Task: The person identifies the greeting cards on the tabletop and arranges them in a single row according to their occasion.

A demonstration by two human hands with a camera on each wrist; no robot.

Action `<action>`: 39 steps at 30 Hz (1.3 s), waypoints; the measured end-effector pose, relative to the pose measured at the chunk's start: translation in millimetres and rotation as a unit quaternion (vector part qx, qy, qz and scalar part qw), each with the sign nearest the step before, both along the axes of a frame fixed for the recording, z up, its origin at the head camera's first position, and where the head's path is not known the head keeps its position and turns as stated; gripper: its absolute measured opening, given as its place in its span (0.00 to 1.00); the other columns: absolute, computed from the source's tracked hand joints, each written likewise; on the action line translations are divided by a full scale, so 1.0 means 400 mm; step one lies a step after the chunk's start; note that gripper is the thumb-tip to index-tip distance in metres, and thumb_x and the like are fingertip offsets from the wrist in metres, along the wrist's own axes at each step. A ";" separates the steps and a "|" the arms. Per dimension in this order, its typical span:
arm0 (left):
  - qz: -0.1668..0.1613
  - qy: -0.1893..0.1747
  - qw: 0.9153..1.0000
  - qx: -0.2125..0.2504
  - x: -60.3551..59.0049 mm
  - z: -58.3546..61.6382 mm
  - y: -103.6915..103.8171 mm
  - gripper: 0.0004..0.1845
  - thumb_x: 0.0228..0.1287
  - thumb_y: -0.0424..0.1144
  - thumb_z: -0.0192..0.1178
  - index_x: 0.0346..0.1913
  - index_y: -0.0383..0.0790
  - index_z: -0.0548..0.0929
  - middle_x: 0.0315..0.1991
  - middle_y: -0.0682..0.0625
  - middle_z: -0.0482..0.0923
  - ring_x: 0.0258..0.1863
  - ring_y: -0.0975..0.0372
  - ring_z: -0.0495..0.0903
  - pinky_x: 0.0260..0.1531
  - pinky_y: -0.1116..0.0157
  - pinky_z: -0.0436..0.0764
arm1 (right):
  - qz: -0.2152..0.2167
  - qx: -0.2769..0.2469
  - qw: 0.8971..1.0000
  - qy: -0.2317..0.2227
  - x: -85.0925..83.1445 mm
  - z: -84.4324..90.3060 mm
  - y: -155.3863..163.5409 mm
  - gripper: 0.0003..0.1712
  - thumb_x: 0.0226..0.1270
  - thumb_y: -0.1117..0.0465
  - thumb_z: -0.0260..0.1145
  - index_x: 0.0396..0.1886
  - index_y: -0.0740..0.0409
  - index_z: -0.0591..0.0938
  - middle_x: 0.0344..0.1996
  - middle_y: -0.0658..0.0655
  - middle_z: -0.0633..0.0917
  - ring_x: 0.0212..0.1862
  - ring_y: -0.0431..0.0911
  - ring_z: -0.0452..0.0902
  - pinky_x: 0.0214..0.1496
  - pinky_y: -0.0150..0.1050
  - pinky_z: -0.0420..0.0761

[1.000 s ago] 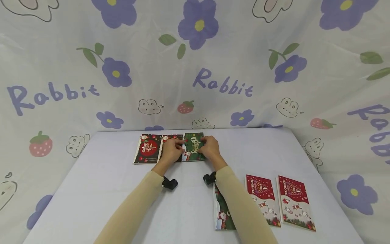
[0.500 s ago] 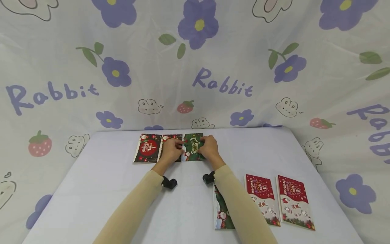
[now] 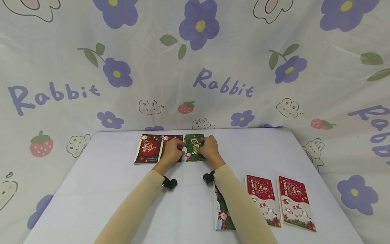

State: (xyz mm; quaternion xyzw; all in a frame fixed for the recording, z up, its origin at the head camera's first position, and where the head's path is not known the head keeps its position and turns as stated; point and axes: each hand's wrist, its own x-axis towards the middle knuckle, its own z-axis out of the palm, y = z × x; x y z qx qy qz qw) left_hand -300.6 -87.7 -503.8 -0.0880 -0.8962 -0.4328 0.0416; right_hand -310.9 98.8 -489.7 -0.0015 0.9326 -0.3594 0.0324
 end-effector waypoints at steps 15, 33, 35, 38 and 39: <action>0.003 -0.012 1.000 0.011 0.001 0.003 -0.002 0.18 0.51 0.16 0.69 0.48 0.24 0.89 0.41 0.36 0.84 0.42 0.48 0.82 0.41 0.52 0.84 | -0.001 0.025 1.000 -0.005 0.004 0.005 -0.003 0.31 0.54 0.68 0.80 0.60 0.69 0.85 0.51 0.67 0.79 0.55 0.59 0.77 0.64 0.52 0.77; 0.033 -0.026 0.994 0.103 0.027 0.045 -0.001 0.18 0.60 0.24 0.74 0.54 0.27 0.88 0.44 0.36 0.88 0.38 0.50 0.88 0.35 0.58 0.86 | -0.027 -0.122 0.992 0.004 0.052 0.047 0.027 0.25 0.62 0.67 0.77 0.59 0.67 0.85 0.51 0.65 0.83 0.54 0.59 0.79 0.52 0.52 0.81; 0.024 -0.034 0.992 0.118 0.037 0.052 0.004 0.19 0.61 0.25 0.74 0.55 0.28 0.87 0.44 0.37 0.88 0.38 0.51 0.88 0.33 0.60 0.85 | -0.023 -0.139 0.990 -0.003 0.066 0.061 0.034 0.24 0.63 0.66 0.77 0.59 0.67 0.85 0.51 0.65 0.84 0.53 0.58 0.80 0.50 0.51 0.81; 0.012 -0.050 0.989 0.141 0.053 0.061 0.014 0.19 0.62 0.26 0.74 0.56 0.28 0.87 0.44 0.37 0.88 0.38 0.53 0.88 0.32 0.63 0.85 | -0.018 -0.155 0.988 -0.003 0.088 0.077 0.049 0.24 0.64 0.65 0.78 0.59 0.66 0.85 0.52 0.66 0.84 0.52 0.57 0.80 0.47 0.48 0.81; 0.009 -0.055 0.987 0.149 0.060 0.064 0.019 0.19 0.62 0.26 0.74 0.56 0.29 0.87 0.46 0.38 0.87 0.39 0.53 0.88 0.32 0.63 0.85 | -0.016 -0.157 0.987 -0.001 0.096 0.080 0.055 0.24 0.64 0.64 0.78 0.59 0.66 0.85 0.52 0.65 0.84 0.51 0.56 0.80 0.46 0.46 0.81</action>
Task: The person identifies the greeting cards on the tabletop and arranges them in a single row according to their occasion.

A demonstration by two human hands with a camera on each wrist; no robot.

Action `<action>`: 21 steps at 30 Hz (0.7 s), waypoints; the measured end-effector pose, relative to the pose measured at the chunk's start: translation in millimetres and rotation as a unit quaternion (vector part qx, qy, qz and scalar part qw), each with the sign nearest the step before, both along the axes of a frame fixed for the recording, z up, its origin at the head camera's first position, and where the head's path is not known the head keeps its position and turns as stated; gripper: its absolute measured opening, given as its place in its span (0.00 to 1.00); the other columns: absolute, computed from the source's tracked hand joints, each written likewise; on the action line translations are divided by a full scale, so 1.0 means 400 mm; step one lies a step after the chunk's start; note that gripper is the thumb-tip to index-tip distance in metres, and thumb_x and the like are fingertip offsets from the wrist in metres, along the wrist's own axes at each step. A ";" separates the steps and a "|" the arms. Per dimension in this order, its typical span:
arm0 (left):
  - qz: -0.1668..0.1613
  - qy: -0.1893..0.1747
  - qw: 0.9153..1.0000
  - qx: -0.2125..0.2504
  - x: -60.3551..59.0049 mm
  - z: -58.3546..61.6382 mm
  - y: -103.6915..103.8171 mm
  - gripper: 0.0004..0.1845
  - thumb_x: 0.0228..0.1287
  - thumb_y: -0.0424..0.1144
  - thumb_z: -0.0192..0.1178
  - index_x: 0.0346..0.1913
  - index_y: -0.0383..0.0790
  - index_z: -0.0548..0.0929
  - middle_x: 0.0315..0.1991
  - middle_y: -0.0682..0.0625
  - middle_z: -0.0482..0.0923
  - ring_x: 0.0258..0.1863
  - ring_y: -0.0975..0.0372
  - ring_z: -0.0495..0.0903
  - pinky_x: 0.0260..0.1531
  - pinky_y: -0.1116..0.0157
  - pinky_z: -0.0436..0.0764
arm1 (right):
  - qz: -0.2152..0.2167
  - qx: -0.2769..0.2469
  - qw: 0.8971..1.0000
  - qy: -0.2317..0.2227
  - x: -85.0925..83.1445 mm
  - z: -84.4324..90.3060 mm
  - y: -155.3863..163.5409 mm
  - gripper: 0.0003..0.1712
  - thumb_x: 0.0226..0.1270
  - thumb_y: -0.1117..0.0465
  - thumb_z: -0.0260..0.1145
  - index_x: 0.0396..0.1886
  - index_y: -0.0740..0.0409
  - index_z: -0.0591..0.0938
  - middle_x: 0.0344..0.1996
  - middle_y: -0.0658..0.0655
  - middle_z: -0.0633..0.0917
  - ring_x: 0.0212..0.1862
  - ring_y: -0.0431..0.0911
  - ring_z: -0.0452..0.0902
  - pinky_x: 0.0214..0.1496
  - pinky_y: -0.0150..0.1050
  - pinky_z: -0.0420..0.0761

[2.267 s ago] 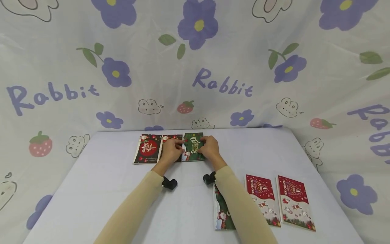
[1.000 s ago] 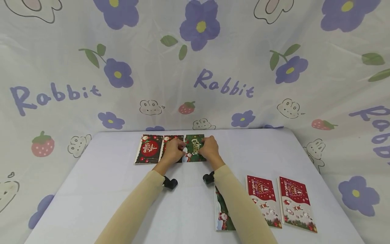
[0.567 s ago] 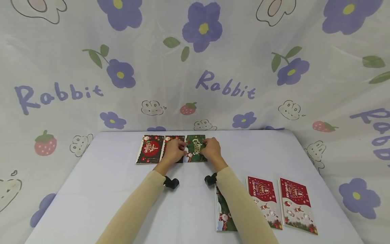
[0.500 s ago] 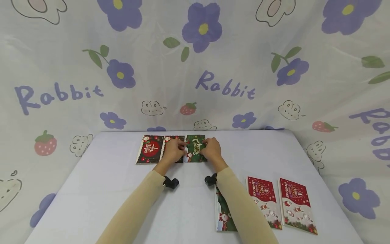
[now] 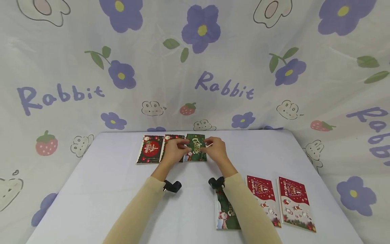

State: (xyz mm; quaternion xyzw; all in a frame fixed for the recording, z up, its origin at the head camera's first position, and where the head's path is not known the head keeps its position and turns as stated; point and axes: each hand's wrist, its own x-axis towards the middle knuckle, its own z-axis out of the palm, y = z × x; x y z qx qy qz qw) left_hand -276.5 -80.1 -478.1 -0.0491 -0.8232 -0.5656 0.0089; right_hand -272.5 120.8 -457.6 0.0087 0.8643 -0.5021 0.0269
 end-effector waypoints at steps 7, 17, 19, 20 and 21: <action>-0.041 -0.012 0.999 0.024 0.054 0.012 0.043 0.21 0.63 0.28 0.75 0.58 0.29 0.86 0.54 0.38 0.86 0.46 0.52 0.88 0.37 0.63 0.87 | 0.007 -0.022 1.000 0.009 0.065 0.017 0.069 0.23 0.66 0.65 0.76 0.60 0.64 0.85 0.52 0.65 0.85 0.52 0.56 0.81 0.47 0.43 0.81; -0.121 -0.033 0.992 0.005 0.136 0.018 0.123 0.19 0.65 0.35 0.75 0.57 0.33 0.87 0.53 0.38 0.86 0.46 0.55 0.87 0.42 0.59 0.86 | 0.022 -0.026 0.999 0.015 0.165 0.015 0.198 0.22 0.71 0.62 0.74 0.61 0.66 0.84 0.56 0.65 0.85 0.55 0.57 0.80 0.50 0.43 0.80; -0.138 -0.039 0.990 0.001 0.152 0.018 0.136 0.19 0.65 0.36 0.75 0.56 0.32 0.87 0.52 0.38 0.86 0.46 0.54 0.87 0.41 0.59 0.86 | 0.020 -0.021 0.999 0.016 0.184 0.015 0.218 0.23 0.71 0.61 0.74 0.61 0.67 0.83 0.56 0.66 0.85 0.54 0.57 0.80 0.49 0.42 0.80; -0.145 -0.043 0.989 -0.002 0.159 0.017 0.143 0.19 0.65 0.36 0.75 0.56 0.31 0.87 0.52 0.38 0.86 0.46 0.55 0.87 0.41 0.59 0.86 | 0.019 -0.022 0.999 0.013 0.193 0.014 0.228 0.23 0.71 0.61 0.74 0.61 0.67 0.83 0.57 0.66 0.84 0.54 0.57 0.80 0.49 0.42 0.80; -0.152 -0.046 0.987 -0.006 0.166 0.016 0.149 0.20 0.65 0.36 0.75 0.56 0.31 0.87 0.52 0.39 0.86 0.46 0.55 0.87 0.41 0.59 0.86 | 0.018 -0.021 1.000 0.009 0.203 0.013 0.236 0.24 0.71 0.60 0.74 0.62 0.67 0.83 0.57 0.66 0.84 0.54 0.56 0.80 0.49 0.42 0.80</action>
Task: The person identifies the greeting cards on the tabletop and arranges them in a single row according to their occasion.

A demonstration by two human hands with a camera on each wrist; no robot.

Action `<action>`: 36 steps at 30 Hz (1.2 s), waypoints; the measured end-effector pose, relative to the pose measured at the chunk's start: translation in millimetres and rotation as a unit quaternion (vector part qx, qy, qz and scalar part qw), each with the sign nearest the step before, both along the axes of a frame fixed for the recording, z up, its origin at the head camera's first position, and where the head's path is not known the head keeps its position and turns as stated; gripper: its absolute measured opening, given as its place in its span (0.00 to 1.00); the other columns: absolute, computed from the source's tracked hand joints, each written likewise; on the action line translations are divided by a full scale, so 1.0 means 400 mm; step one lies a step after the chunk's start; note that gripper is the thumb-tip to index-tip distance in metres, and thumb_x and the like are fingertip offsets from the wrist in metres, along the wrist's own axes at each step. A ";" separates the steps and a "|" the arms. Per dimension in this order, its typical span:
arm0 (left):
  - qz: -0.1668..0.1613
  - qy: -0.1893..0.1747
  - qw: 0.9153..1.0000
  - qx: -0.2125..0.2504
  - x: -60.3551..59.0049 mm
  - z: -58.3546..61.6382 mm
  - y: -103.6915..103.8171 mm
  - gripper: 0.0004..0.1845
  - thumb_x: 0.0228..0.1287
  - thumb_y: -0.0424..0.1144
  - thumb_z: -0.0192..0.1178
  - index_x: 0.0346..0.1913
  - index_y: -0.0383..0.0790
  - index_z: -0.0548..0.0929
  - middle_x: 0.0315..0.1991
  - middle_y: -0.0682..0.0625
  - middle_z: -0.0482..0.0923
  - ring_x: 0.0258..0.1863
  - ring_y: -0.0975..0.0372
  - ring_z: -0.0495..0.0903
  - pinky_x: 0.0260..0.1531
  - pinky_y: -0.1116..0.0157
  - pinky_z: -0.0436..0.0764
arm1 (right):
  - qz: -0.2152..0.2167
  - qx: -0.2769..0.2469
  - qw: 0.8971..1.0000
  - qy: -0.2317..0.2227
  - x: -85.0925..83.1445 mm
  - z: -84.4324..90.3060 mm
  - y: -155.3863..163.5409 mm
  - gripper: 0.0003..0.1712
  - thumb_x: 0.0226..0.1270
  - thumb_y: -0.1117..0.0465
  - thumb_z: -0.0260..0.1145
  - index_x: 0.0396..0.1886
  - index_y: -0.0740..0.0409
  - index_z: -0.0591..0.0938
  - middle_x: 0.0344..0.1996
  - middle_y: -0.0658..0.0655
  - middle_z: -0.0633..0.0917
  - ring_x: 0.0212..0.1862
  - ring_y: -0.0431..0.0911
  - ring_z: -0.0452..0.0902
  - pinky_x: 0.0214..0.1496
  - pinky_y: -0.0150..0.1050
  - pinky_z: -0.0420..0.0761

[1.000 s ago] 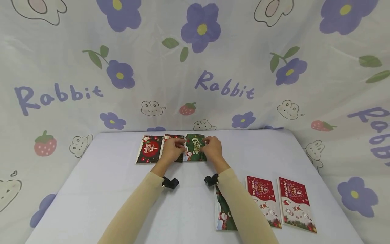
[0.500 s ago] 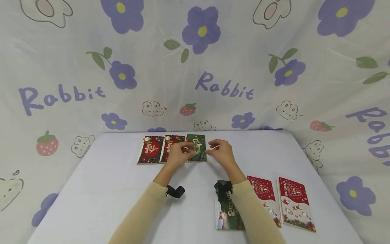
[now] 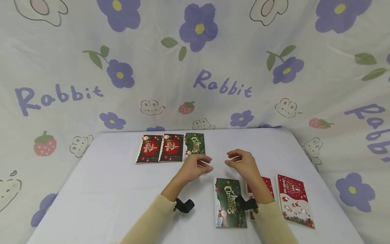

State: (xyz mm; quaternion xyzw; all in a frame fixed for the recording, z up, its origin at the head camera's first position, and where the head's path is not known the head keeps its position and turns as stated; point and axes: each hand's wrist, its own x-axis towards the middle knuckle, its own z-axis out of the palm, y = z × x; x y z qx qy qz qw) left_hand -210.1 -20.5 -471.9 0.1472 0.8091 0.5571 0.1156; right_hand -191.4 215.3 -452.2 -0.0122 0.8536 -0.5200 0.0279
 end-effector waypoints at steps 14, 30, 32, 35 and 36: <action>-0.039 0.026 0.994 -0.101 0.048 -0.038 0.050 0.17 0.59 0.37 0.79 0.48 0.31 0.90 0.39 0.45 0.86 0.36 0.60 0.80 0.38 0.65 0.80 | -0.010 0.004 0.999 -0.051 0.078 -0.041 0.053 0.22 0.72 0.60 0.73 0.60 0.67 0.83 0.54 0.64 0.86 0.50 0.51 0.81 0.48 0.41 0.80; -0.028 0.077 0.983 -0.167 0.056 -0.069 0.066 0.11 0.54 0.36 0.81 0.35 0.34 0.91 0.31 0.53 0.77 0.32 0.64 0.72 0.36 0.65 0.74 | -0.006 -0.005 0.998 -0.062 0.102 -0.068 0.050 0.19 0.74 0.62 0.71 0.58 0.68 0.83 0.49 0.62 0.87 0.46 0.49 0.82 0.47 0.44 0.81; -0.028 0.081 0.983 -0.164 0.056 -0.072 0.067 0.10 0.53 0.35 0.81 0.33 0.34 0.91 0.30 0.53 0.77 0.32 0.64 0.71 0.36 0.65 0.74 | -0.005 -0.005 0.998 -0.061 0.103 -0.069 0.050 0.18 0.74 0.62 0.71 0.58 0.68 0.84 0.48 0.62 0.87 0.46 0.49 0.82 0.48 0.44 0.82; -0.024 0.082 0.984 -0.158 0.056 -0.073 0.068 0.10 0.53 0.35 0.82 0.33 0.35 0.90 0.30 0.53 0.77 0.32 0.65 0.71 0.35 0.66 0.73 | -0.005 -0.004 0.998 -0.058 0.104 -0.071 0.052 0.17 0.73 0.63 0.71 0.57 0.68 0.84 0.48 0.61 0.88 0.46 0.49 0.82 0.47 0.43 0.82; -0.023 0.081 0.985 -0.153 0.056 -0.073 0.068 0.10 0.53 0.34 0.82 0.33 0.35 0.90 0.29 0.53 0.77 0.31 0.65 0.71 0.34 0.66 0.73 | -0.003 -0.004 0.998 -0.055 0.105 -0.072 0.053 0.17 0.73 0.63 0.71 0.57 0.69 0.84 0.48 0.62 0.88 0.45 0.49 0.82 0.47 0.43 0.82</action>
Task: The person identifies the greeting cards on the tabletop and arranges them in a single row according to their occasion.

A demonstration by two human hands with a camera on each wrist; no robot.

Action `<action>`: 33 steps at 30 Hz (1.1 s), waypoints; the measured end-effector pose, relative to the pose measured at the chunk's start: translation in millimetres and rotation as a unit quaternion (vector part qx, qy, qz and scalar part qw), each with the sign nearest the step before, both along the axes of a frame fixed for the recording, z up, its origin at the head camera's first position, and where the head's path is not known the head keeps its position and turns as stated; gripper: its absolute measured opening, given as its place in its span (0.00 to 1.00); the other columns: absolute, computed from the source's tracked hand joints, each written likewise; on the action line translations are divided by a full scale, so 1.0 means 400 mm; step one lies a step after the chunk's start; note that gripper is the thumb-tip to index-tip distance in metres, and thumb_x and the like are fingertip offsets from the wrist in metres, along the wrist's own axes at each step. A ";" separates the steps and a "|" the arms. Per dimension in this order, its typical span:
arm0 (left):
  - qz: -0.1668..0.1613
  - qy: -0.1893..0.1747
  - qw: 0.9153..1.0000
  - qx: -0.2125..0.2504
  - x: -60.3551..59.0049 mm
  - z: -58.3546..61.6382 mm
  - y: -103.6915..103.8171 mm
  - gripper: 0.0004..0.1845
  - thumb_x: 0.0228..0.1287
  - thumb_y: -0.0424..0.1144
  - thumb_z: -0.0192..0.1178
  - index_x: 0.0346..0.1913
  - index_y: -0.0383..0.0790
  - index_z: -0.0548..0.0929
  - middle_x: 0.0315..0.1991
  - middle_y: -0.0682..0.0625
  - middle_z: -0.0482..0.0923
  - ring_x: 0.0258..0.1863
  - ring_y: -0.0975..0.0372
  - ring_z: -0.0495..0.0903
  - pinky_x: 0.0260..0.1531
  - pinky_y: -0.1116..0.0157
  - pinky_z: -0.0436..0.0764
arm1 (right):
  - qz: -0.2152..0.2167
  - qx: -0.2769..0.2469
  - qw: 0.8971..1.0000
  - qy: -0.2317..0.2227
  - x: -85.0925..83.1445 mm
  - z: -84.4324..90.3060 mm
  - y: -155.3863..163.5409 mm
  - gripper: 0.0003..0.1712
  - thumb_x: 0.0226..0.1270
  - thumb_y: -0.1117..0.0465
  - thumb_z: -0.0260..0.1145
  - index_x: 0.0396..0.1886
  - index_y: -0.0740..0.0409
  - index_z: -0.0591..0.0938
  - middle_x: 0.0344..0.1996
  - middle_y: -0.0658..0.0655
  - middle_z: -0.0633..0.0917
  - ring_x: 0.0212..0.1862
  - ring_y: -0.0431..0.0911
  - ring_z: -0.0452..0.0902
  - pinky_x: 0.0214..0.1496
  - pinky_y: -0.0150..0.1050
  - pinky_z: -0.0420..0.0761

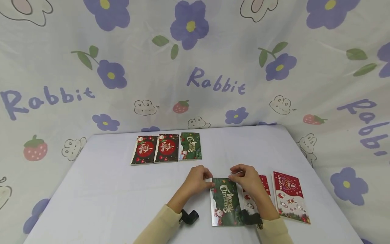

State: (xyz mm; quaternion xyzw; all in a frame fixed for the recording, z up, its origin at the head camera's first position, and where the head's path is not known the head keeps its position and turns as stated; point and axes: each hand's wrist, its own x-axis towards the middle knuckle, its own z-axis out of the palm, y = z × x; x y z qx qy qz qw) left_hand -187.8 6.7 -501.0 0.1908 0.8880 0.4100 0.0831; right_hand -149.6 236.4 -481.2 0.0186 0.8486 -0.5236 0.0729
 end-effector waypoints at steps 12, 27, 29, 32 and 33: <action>0.029 -0.020 0.996 0.084 -0.004 0.010 -0.007 0.10 0.52 0.26 0.79 0.36 0.32 0.88 0.25 0.51 0.79 0.22 0.68 0.75 0.26 0.68 0.76 | -0.012 0.001 1.000 0.010 -0.003 -0.012 0.004 0.18 0.71 0.65 0.72 0.57 0.69 0.84 0.49 0.63 0.86 0.45 0.49 0.80 0.43 0.38 0.81; 0.044 -0.019 0.992 0.121 -0.011 0.010 -0.001 0.09 0.54 0.23 0.77 0.38 0.32 0.89 0.23 0.53 0.75 0.20 0.69 0.73 0.22 0.70 0.73 | -0.012 -0.006 1.000 0.009 -0.004 -0.025 0.000 0.20 0.71 0.65 0.73 0.59 0.67 0.84 0.49 0.62 0.84 0.45 0.49 0.81 0.43 0.39 0.82; 0.046 -0.022 0.991 0.124 -0.012 0.011 -0.001 0.09 0.55 0.23 0.77 0.38 0.32 0.90 0.24 0.54 0.75 0.21 0.69 0.74 0.22 0.71 0.74 | -0.013 -0.005 1.000 0.009 -0.006 -0.027 -0.001 0.18 0.70 0.65 0.73 0.58 0.66 0.85 0.47 0.61 0.84 0.44 0.49 0.80 0.41 0.38 0.81; 0.048 -0.027 0.990 0.128 -0.013 0.012 0.000 0.09 0.55 0.24 0.77 0.39 0.33 0.90 0.24 0.55 0.75 0.21 0.70 0.74 0.23 0.71 0.74 | -0.021 -0.005 1.000 0.009 -0.010 -0.031 -0.002 0.15 0.70 0.67 0.73 0.54 0.65 0.86 0.42 0.59 0.85 0.41 0.48 0.78 0.40 0.37 0.80; 0.047 -0.027 0.990 0.129 -0.013 0.012 0.000 0.09 0.55 0.24 0.77 0.39 0.33 0.90 0.24 0.55 0.75 0.21 0.70 0.74 0.23 0.71 0.74 | -0.023 -0.006 1.000 0.011 -0.011 -0.031 -0.002 0.14 0.70 0.67 0.73 0.53 0.65 0.87 0.40 0.58 0.85 0.40 0.48 0.77 0.39 0.37 0.80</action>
